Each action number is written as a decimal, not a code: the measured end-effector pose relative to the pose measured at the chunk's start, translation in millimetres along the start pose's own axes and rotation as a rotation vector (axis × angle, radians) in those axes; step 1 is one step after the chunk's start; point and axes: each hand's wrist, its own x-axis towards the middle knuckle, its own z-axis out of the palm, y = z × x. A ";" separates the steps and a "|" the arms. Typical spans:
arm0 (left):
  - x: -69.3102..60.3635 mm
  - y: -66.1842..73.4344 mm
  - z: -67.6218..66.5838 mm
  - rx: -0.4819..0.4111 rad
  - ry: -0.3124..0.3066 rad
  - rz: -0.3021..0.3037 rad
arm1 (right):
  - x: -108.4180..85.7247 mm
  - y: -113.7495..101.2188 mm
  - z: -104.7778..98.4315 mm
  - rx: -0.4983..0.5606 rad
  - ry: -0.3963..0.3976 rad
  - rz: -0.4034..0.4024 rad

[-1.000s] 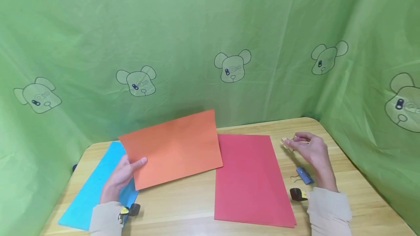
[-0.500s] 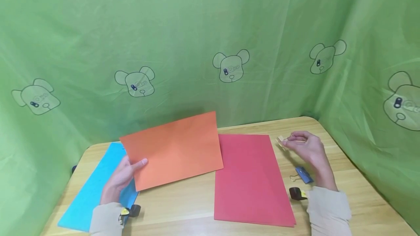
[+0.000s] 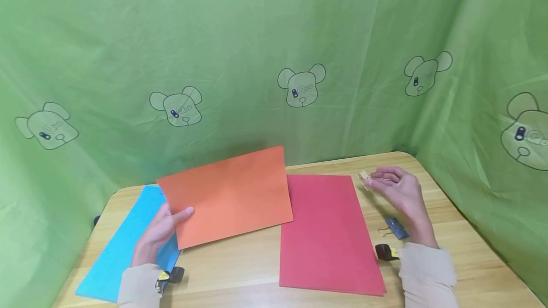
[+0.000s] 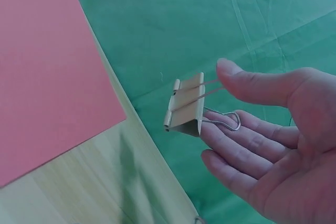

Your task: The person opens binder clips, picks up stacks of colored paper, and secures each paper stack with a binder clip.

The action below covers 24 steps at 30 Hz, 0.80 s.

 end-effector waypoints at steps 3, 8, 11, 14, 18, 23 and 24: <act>-0.3 0.5 0.5 0.005 0.002 -0.004 | 0.1 -1.1 2.1 0.038 -0.005 0.007; 0.6 0.2 0.3 0.008 -0.003 -0.001 | -0.4 -1.3 4.2 0.023 -0.002 0.008; 1.2 -0.1 0.1 0.009 -0.007 0.003 | -1.2 -1.8 3.8 -0.015 0.016 0.021; 1.5 -0.3 -0.2 0.013 -0.008 -0.001 | -1.5 -2.2 3.4 -0.036 0.024 0.028; 1.2 -0.3 -0.1 0.015 -0.003 -0.011 | -0.7 -3.7 4.9 0.006 0.027 0.016; 0.6 -0.3 0.1 0.013 -0.002 -0.003 | 0.2 -5.6 6.8 0.066 0.041 -0.004; 0.8 -0.6 -0.1 0.012 -0.005 -0.001 | 0.4 -5.7 7.1 0.070 0.044 -0.008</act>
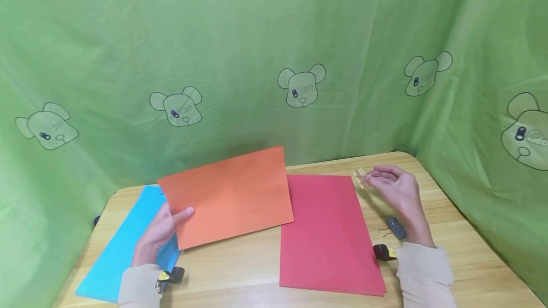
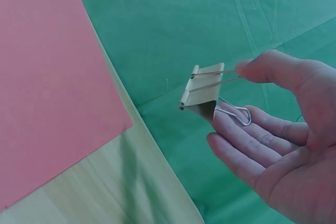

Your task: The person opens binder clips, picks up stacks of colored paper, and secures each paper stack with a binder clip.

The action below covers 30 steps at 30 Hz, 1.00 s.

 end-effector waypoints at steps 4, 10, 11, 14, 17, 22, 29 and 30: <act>0.1 -0.5 -0.4 -0.006 -0.005 -0.001 | 1.1 0.8 0.8 0.023 0.008 0.000; -0.1 -1.1 -0.1 -0.010 -0.011 0.009 | 4.4 3.7 2.4 0.132 -0.018 -0.011; -0.2 -1.1 0.0 -0.012 -0.013 0.009 | 4.9 4.2 2.5 0.152 -0.024 -0.013; -0.3 -0.6 0.7 -0.019 -0.015 0.011 | 5.7 4.9 3.2 0.190 -0.037 -0.010; 0.3 -0.4 0.9 -0.031 -0.025 0.011 | 5.9 5.6 3.9 0.155 -0.033 -0.018; 0.2 -0.9 0.5 -0.023 -0.019 -0.002 | 5.0 5.4 5.1 0.160 0.000 -0.025; 0.4 -1.2 0.4 -0.026 -0.018 -0.022 | 3.7 3.8 6.2 0.242 -0.005 -0.021; 0.5 -1.5 0.4 -0.024 -0.022 -0.019 | 3.6 3.6 6.7 0.241 -0.004 -0.022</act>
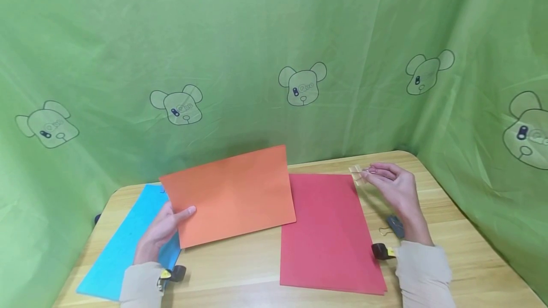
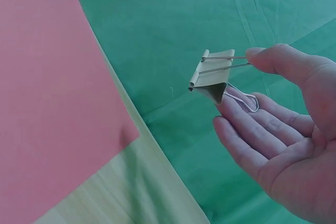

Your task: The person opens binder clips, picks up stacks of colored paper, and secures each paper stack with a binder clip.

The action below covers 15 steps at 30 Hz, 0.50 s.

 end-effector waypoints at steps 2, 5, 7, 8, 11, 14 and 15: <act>0.6 -0.8 0.0 -0.003 -0.009 0.012 | -0.1 0.0 1.0 0.029 -0.003 0.000; 1.1 -1.8 0.0 -0.003 -0.018 0.024 | -0.1 0.1 2.1 0.076 -0.013 -0.002; 1.3 -2.2 -0.1 -0.003 -0.017 0.024 | -0.1 0.0 2.7 0.094 -0.018 -0.005; 1.4 -2.5 -0.1 -0.001 -0.011 0.022 | -0.1 -0.1 2.9 0.098 -0.020 -0.007; 1.7 -2.9 0.3 -0.002 -0.003 0.015 | 0.4 0.0 3.4 0.101 -0.018 -0.009; 2.3 -3.4 0.8 -0.011 0.001 0.010 | 0.9 0.5 4.3 0.113 -0.016 -0.009; 2.6 -3.6 0.8 -0.014 -0.002 0.010 | 1.1 0.7 4.5 0.118 -0.015 -0.009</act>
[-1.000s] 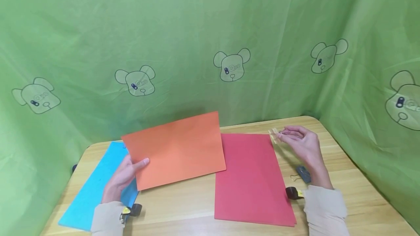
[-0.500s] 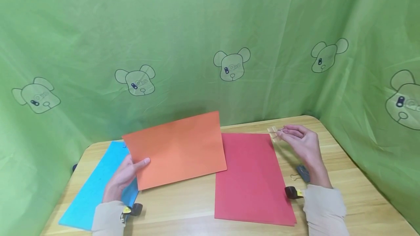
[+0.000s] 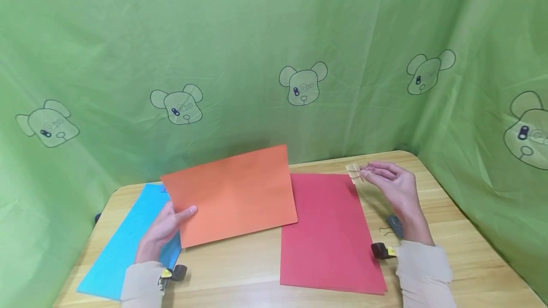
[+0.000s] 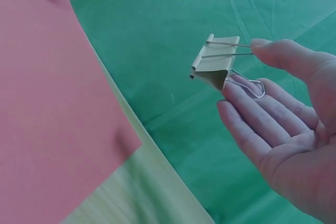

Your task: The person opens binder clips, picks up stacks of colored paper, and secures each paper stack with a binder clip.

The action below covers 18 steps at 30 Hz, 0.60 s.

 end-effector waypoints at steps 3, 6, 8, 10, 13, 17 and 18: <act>0.4 0.0 0.6 -0.004 -0.005 -0.001 | 0.2 0.4 0.5 0.028 0.003 -0.007; 0.7 0.0 1.4 -0.011 -0.010 0.003 | 0.1 0.1 0.6 0.052 0.005 -0.023; 0.8 0.4 2.1 -0.016 -0.013 0.005 | 0.2 0.0 0.8 0.067 0.005 -0.036; 1.1 0.5 2.9 -0.023 -0.015 0.008 | 0.5 0.2 1.2 0.075 0.003 -0.045; 1.4 0.7 3.9 -0.028 -0.018 0.010 | 0.8 1.2 2.5 0.080 -0.017 -0.047; 1.8 0.5 4.3 -0.043 -0.024 0.011 | 0.8 4.3 4.0 0.072 -0.059 -0.045; 2.0 0.4 4.3 -0.047 -0.023 0.011 | 0.8 5.1 4.2 0.071 -0.068 -0.049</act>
